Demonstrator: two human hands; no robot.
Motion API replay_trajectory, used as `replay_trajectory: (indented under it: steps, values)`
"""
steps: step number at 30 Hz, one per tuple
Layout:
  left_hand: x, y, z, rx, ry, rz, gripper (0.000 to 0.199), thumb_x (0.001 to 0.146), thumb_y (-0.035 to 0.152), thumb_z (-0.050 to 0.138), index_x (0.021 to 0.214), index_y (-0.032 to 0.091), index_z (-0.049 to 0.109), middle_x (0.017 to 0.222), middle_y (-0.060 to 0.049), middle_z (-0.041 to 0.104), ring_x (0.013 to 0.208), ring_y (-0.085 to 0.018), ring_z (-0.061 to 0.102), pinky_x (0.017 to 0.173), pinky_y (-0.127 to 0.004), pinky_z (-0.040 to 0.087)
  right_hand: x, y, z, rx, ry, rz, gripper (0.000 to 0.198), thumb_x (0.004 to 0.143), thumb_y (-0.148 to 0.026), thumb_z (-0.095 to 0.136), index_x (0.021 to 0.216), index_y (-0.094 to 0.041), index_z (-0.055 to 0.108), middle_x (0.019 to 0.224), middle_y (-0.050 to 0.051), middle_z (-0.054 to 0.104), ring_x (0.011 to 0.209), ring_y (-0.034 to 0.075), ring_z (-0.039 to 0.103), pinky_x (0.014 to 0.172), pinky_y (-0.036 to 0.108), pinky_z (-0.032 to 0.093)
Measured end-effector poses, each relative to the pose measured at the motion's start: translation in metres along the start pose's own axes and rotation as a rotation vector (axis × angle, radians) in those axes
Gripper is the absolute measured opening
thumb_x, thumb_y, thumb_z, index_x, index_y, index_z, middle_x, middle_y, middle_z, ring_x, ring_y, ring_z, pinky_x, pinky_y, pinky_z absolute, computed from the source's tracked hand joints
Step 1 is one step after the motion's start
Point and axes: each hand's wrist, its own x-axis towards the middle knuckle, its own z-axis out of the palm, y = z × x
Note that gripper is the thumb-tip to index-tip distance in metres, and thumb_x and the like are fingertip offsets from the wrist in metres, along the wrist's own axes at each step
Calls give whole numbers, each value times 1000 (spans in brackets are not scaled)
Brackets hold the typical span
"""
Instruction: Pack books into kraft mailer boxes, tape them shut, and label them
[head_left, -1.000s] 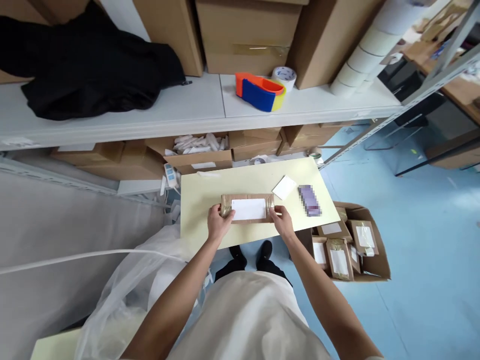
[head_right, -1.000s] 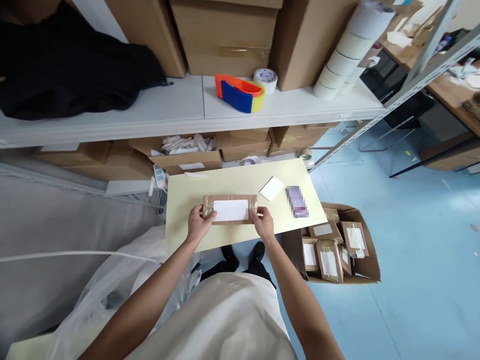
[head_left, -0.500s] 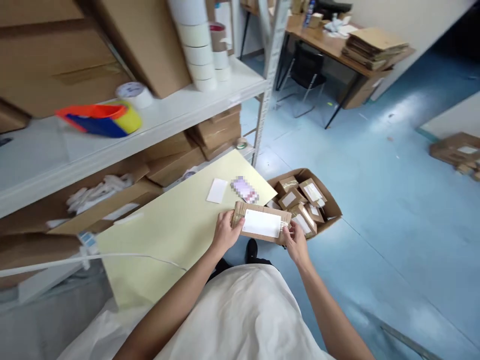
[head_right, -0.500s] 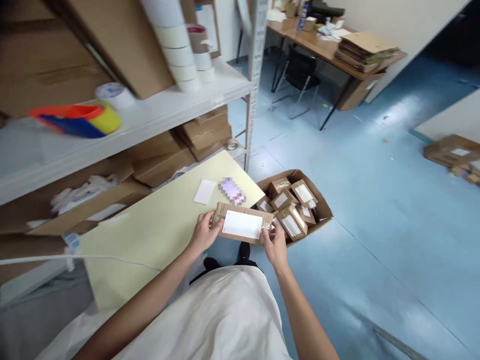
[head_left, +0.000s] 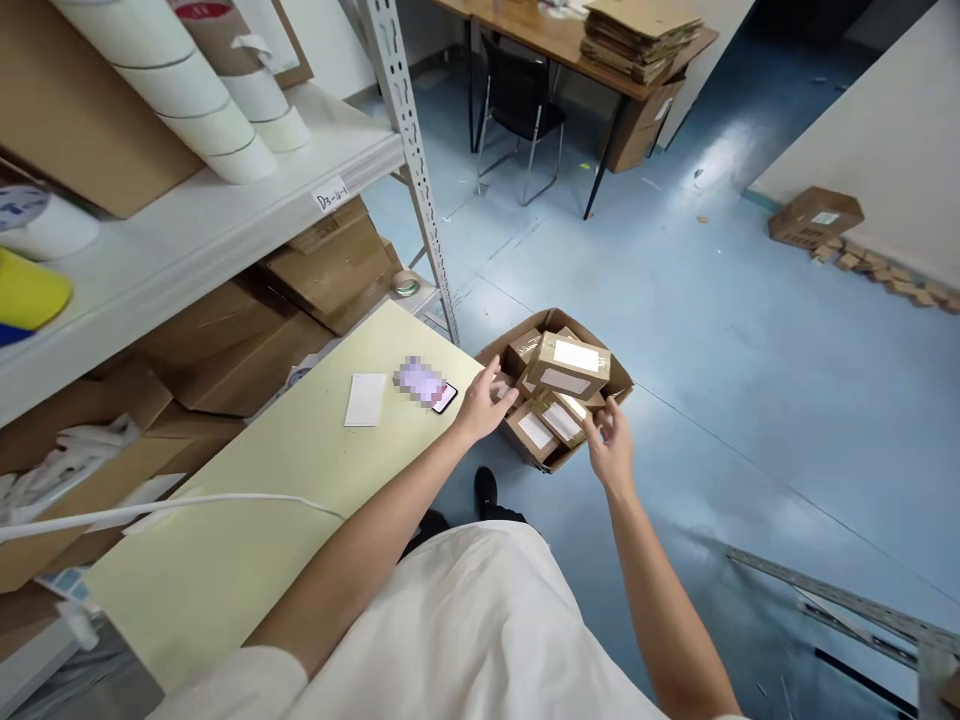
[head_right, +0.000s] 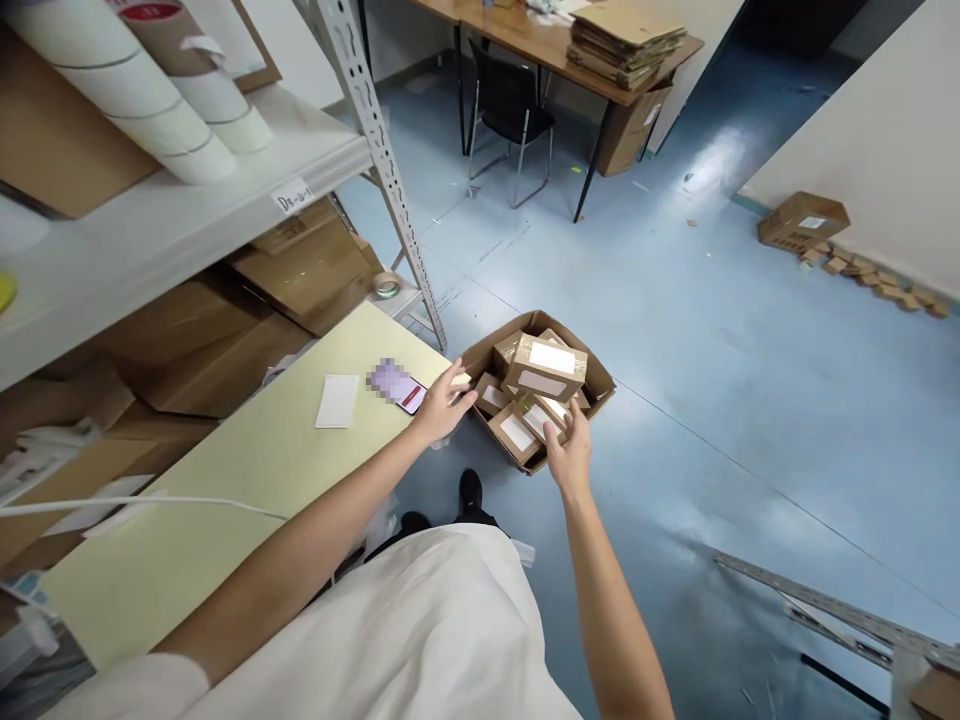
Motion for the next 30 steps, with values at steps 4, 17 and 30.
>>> replay_trajectory:
  steps: [4,17,30]
  values:
    - [-69,-38,-47,12,10,-168,48,80,36,59,124,18,55,111,-11,66,92,-20,67,86,-39,54,-34,-10,30,123,-176,110,67,82,-47,52,139,-15,38,129,20,55,92,25,67,82,43,52]
    - [-293,-136,-141,-129,540,-539,44,70,54,61,95,18,64,88,-8,71,73,-20,68,74,-37,56,-87,-107,174,-473,-781,-400,38,88,-30,48,123,-18,54,93,6,71,83,20,67,71,29,48]
    - [-302,-140,-146,-14,665,-718,39,76,46,54,103,19,61,99,-9,70,83,-21,69,76,-35,55,-7,-131,300,-826,-870,-297,63,89,-34,44,145,-10,25,101,22,67,88,31,66,72,40,45]
